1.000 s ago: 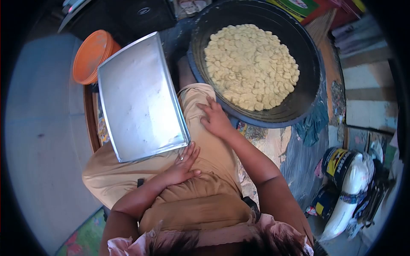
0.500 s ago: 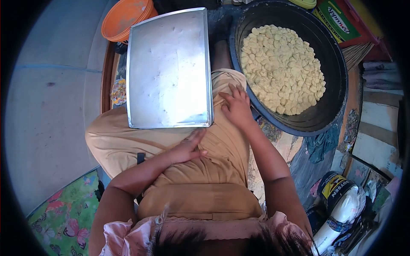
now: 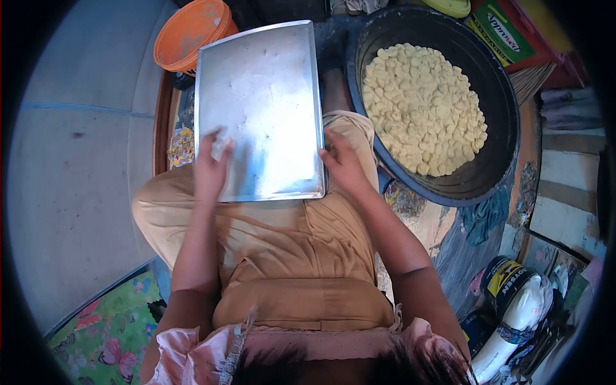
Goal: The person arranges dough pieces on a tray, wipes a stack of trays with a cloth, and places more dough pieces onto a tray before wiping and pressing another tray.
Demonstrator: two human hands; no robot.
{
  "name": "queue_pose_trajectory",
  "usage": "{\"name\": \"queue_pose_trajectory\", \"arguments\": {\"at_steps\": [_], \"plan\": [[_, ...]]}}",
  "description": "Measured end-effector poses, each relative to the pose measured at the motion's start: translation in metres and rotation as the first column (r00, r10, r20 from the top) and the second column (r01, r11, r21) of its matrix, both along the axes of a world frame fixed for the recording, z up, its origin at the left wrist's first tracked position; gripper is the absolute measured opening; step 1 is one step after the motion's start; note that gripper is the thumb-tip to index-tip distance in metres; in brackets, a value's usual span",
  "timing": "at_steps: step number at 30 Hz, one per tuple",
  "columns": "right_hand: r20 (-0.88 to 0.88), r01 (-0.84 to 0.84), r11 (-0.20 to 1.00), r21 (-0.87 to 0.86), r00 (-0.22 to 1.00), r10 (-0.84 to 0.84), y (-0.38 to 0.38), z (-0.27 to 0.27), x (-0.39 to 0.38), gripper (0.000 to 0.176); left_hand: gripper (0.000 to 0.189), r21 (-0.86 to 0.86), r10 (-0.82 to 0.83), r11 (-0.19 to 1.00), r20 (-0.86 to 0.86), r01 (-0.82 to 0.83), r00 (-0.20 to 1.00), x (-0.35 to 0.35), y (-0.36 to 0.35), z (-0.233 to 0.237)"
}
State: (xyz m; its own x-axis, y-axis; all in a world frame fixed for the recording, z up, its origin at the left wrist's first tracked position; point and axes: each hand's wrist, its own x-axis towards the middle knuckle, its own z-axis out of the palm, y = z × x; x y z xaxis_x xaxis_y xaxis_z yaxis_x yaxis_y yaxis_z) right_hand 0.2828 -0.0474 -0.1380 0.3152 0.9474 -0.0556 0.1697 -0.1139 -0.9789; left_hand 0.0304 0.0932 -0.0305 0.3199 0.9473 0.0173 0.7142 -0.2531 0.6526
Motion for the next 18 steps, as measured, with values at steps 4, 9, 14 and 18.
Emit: {"name": "queue_pose_trajectory", "arguments": {"at_steps": [4,9,14,18], "plan": [[0.065,0.001,0.991,-0.132,0.998,0.007,0.007,-0.002,-0.02,0.077,0.062,-0.412,0.443,0.836,0.116,-0.363,0.889,-0.097,0.075,-0.071],[0.006,-0.03,0.998,-0.061,1.0,0.031,0.01,0.003,-0.017,0.079,0.062,-0.569,0.556,0.713,0.103,-0.41,0.825,-0.09,0.057,-0.076],[0.064,-0.011,0.996,-0.085,0.998,0.016,0.009,0.003,-0.023,0.083,0.053,-0.643,0.565,0.694,0.209,-0.323,0.798,-0.093,0.052,-0.067],[0.145,-0.053,0.968,-0.247,0.985,0.091,0.013,0.017,-0.019,0.088,0.053,-0.55,0.45,0.771,0.114,-0.321,0.886,-0.107,0.059,-0.078]]}}
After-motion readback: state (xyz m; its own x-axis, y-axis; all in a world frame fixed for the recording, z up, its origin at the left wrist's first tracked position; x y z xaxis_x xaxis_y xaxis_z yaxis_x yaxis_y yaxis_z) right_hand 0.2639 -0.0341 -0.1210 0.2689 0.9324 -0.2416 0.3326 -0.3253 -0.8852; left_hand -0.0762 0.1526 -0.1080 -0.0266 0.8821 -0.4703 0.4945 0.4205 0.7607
